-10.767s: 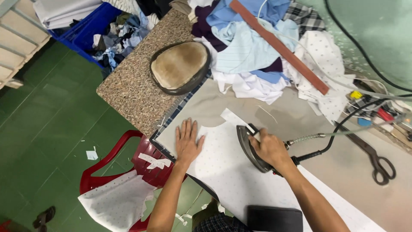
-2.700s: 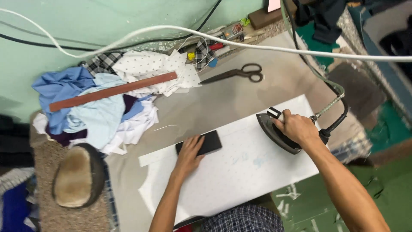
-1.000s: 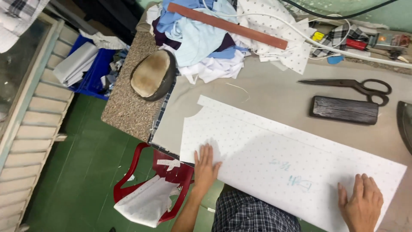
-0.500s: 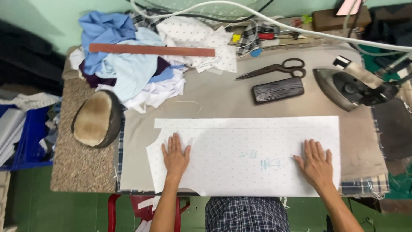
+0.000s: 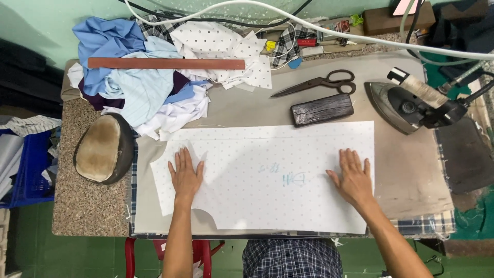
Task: The person irons a large piece of white patterned fabric on a work table. They use a steam iron to press the material, occasionally using a wooden ruler to align the edges and a black rectangular object to hold the fabric in place while ironing.
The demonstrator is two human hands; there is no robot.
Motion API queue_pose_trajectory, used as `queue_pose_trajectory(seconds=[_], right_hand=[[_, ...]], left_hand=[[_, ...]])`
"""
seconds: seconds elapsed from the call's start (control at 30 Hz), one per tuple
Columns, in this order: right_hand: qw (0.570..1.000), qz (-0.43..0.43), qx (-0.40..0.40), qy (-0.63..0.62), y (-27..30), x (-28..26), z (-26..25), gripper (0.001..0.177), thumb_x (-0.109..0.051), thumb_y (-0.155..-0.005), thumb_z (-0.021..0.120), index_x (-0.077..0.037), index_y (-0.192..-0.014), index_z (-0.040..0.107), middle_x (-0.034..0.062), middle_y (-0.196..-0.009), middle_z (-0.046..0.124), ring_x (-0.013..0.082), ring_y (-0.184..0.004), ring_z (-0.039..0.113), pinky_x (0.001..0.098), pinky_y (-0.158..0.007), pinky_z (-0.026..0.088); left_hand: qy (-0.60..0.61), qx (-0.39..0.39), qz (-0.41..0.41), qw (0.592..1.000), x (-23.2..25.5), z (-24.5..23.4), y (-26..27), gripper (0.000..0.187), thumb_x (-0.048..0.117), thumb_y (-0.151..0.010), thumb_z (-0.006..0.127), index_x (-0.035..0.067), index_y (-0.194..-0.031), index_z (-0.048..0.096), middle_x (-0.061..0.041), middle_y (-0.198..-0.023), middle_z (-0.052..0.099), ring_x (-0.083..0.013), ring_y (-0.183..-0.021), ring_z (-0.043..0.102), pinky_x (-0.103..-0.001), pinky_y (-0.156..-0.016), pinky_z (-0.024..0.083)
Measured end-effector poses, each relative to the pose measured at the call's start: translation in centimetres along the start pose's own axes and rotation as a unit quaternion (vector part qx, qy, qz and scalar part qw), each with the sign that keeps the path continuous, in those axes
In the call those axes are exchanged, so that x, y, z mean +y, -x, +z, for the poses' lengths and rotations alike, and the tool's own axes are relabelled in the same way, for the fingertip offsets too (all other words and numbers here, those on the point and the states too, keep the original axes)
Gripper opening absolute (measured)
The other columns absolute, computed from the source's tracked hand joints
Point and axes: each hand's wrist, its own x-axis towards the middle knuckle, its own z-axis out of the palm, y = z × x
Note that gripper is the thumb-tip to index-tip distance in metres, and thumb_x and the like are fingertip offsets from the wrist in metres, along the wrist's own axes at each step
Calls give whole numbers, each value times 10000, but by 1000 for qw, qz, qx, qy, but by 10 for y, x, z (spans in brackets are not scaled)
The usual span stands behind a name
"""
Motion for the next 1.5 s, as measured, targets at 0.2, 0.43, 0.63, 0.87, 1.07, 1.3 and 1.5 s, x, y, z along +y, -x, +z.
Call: queue_pose_trajectory(seconds=[0.2, 0.43, 0.63, 0.87, 1.07, 1.3, 1.5], right_hand=[[916, -97, 363, 139, -26, 118, -79, 550, -277, -958, 694, 35, -1398, 586, 247, -1435, 617, 359, -1317, 608, 468, -1092, 504], [894, -87, 340, 279, -83, 231, -94, 963, -626, -729, 798, -78, -1511, 676, 65, -1494, 712, 279, -1484, 592, 494, -1236, 428], [948, -82, 178, 250, -116, 267, -93, 601, -493, -944, 594, -162, -1442, 652, -60, -1295, 741, 172, -1440, 623, 456, -1258, 400], [993, -43, -56, -98, -199, 185, -158, 459, -411, -1033, 558, -66, -1335, 582, 237, -1128, 695, 480, -998, 642, 524, -760, 471], [979, 81, -118, -147, -195, 163, -157, 602, -533, -995, 559, -3, -1281, 588, 325, -1154, 687, 517, -1038, 658, 530, -873, 484], [994, -23, -111, 0, -117, 32, -160, 604, -626, -986, 465, -114, -1295, 551, 295, -1083, 755, 469, -1028, 723, 530, -855, 568], [957, -245, -152, 44, -92, -115, -126, 582, -615, -983, 490, -153, -1333, 546, 160, -1139, 771, 323, -1051, 766, 453, -918, 606]], left_hand=[[43, 143, 130, 980, 46, 52, 35, 754, 484, -1045, 345, 4, -1604, 181, -202, -1686, 146, -355, -1567, 98, -590, -1241, 8], [77, 193, 324, 923, 257, 57, -10, 697, 438, -1030, 525, -9, -1540, 367, -200, -1614, 366, -350, -1538, 252, -610, -1263, 67], [-33, -42, 307, 950, 409, 6, -44, 694, 548, -1036, 324, 196, -1619, 193, -109, -1704, 93, -293, -1576, 17, -565, -1249, -29], [-6, 32, 288, 957, 405, 48, -61, 599, 346, -1048, 490, 387, -1597, 254, -241, -1632, 239, -375, -1495, 247, -541, -1209, 217], [30, 162, 300, 940, 294, 24, -33, 586, 496, -976, 603, 260, -1505, 510, -162, -1048, 530, -333, -977, 470, -472, -817, 414], [96, 280, 115, 948, 90, 37, 21, 573, 401, -954, 656, 195, -1479, 560, -250, -1094, 519, -380, -1014, 487, -474, -895, 438], [54, 333, -24, 941, -10, 40, 44, 553, 423, -906, 714, 240, -1421, 633, -164, -1092, 535, -298, -1006, 516, -408, -841, 456]])
